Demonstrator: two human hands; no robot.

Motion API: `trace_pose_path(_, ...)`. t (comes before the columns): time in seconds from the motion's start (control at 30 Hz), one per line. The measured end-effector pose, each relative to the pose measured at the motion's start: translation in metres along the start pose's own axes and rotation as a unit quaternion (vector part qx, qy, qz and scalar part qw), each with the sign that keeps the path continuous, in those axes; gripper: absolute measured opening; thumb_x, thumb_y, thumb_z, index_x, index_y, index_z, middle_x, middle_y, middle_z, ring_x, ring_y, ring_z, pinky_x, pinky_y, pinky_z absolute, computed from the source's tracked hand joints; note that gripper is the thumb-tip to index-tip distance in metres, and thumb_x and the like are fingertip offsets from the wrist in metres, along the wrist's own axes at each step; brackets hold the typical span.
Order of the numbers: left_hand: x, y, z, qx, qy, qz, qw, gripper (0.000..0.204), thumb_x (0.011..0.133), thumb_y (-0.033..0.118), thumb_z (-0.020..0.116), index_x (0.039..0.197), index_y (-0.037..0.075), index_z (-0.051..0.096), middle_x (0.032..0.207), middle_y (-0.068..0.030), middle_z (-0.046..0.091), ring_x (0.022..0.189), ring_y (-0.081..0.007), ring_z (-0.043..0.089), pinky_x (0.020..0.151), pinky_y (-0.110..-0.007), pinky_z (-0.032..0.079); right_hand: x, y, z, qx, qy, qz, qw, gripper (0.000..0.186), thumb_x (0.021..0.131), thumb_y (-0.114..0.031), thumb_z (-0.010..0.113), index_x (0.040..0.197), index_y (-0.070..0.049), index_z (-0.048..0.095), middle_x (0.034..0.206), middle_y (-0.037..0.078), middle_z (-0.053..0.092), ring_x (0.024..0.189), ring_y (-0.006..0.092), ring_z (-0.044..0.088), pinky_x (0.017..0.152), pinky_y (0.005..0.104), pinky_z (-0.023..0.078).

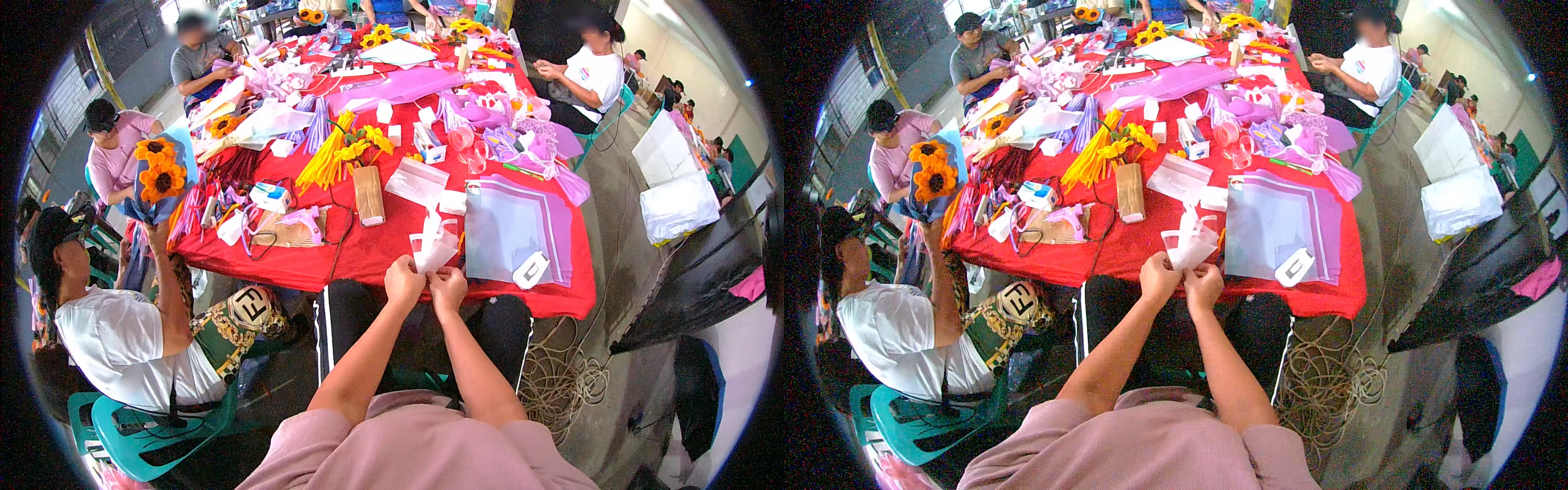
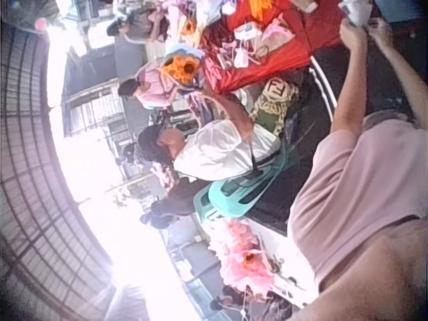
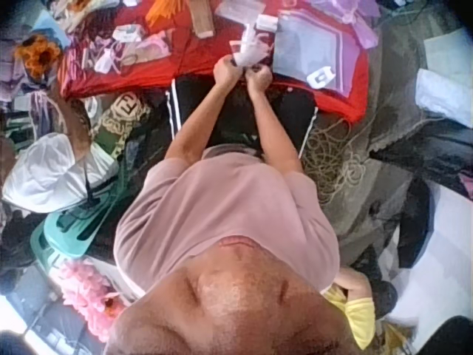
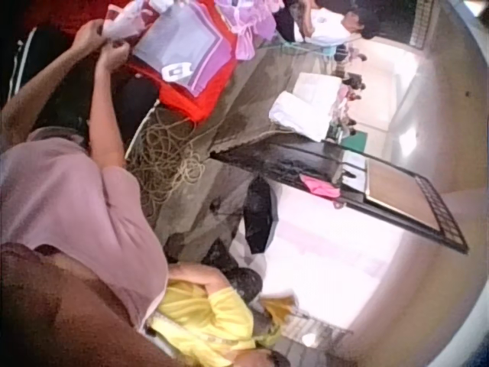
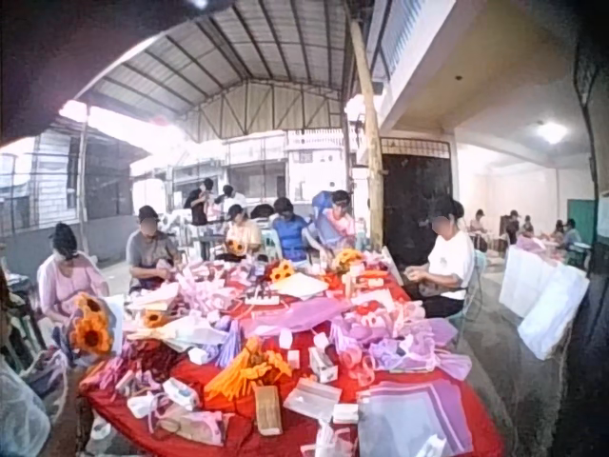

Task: The person assembles a bouquet of artificial sunflowers by using tape to attach decorative white paper to a cardboard base and then grouping the flowers together.

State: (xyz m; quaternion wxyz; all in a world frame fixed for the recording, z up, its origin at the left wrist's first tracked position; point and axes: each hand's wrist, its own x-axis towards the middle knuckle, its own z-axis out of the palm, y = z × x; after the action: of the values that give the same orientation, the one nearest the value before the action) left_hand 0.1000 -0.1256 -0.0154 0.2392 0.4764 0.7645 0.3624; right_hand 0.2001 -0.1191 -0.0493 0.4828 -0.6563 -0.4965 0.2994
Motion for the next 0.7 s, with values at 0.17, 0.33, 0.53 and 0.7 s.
trace_pose_path(0.17, -0.002, 0.008, -0.011, -0.294, -0.047, -0.009, 0.955, 0.027, 0.066, 0.001, 0.072, 0.092, -0.004, 0.066, 0.088, -0.0105, 0.07, 0.076, -0.0166, 0.067, 0.066, -0.03, 0.052, 0.006, 0.012, 0.001, 0.189, -0.035, 0.06, 0.98, 0.018, 0.075, -0.006, 0.072, 0.088, 0.004, 0.064, 0.078, 0.01, 0.068, 0.067, 0.0158, 0.064, 0.062, 0.0276, 0.049)
trace_pose_path(0.33, -0.004, 0.005, -0.029, -0.485, -0.09, -0.088, 0.866, 0.024, 0.073, -0.006, 0.069, 0.096, -0.004, 0.064, 0.089, -0.0122, 0.069, 0.072, -0.0174, 0.066, 0.063, -0.027, 0.054, -0.006, -0.029, -0.015, 0.316, -0.144, 0.091, 0.933, 0.009, 0.085, -0.006, 0.064, 0.09, 0.002, 0.065, 0.078, 0.002, 0.064, 0.068, 0.0075, 0.056, 0.063, 0.0232, 0.043)
trace_pose_path(0.53, -0.02, 0.014, -0.059, -0.569, -0.121, -0.111, 0.806, 0.021, 0.073, -0.006, 0.069, 0.093, -0.002, 0.064, 0.086, -0.0099, 0.068, 0.07, -0.0148, 0.065, 0.059, -0.024, 0.051, -0.02, -0.066, -0.045, 0.389, -0.237, 0.109, 0.883, 0.013, 0.091, -0.01, 0.059, 0.096, 0.0, 0.065, 0.088, 0.001, 0.064, 0.079, 0.0059, 0.055, 0.07, 0.022, 0.042)
trace_pose_path(0.7, -0.033, 0.02, -0.08, -0.594, -0.143, -0.082, 0.788, 0.032, 0.075, -0.006, 0.066, 0.106, -0.003, 0.058, 0.098, -0.0128, 0.066, 0.084, -0.0224, 0.067, 0.073, -0.034, 0.057, -0.04, -0.101, -0.055, 0.467, -0.277, 0.056, 0.838, 0.015, 0.091, -0.009, 0.058, 0.102, -0.001, 0.065, 0.093, 0.002, 0.064, 0.086, 0.0092, 0.057, 0.078, 0.0248, 0.044)
